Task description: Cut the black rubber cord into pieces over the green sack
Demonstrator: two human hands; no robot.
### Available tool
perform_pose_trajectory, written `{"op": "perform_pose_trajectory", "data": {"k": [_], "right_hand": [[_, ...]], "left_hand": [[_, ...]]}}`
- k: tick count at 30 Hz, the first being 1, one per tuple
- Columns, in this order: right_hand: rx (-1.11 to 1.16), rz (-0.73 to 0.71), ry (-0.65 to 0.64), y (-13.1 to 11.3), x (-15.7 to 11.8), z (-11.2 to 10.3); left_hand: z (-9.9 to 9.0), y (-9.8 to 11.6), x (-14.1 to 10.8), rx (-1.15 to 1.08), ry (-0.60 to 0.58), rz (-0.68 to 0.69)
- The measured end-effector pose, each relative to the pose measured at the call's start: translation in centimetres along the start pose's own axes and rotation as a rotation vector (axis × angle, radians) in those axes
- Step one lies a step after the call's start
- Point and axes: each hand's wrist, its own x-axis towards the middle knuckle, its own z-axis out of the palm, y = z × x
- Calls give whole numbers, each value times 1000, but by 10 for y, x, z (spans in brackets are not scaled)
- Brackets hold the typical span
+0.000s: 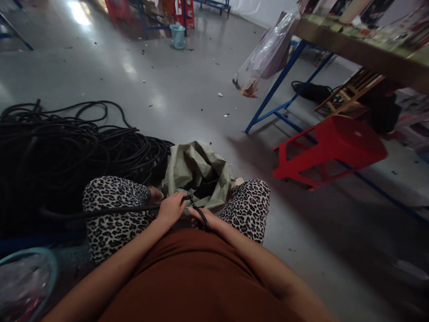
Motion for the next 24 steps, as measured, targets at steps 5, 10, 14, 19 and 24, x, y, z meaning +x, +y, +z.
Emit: {"op": "perform_pose_trajectory", "data": {"k": [5,10,14,19,24], "right_hand": [[1,-6,-12,2,2,-1],[2,33,-16,3,4,-1],[-7,28,-28,4,4,-2],[-43,22,-41,3,3,-4],[-13,30,3,3,3,-2]], "left_hand": [[0,0,0,-2,2,6],[0,2,0,8,16,4],[1,2,-2,14,-1,46],[5,1,-3,16,-12,97],[8,0,-1,-23,-16,135]]}}
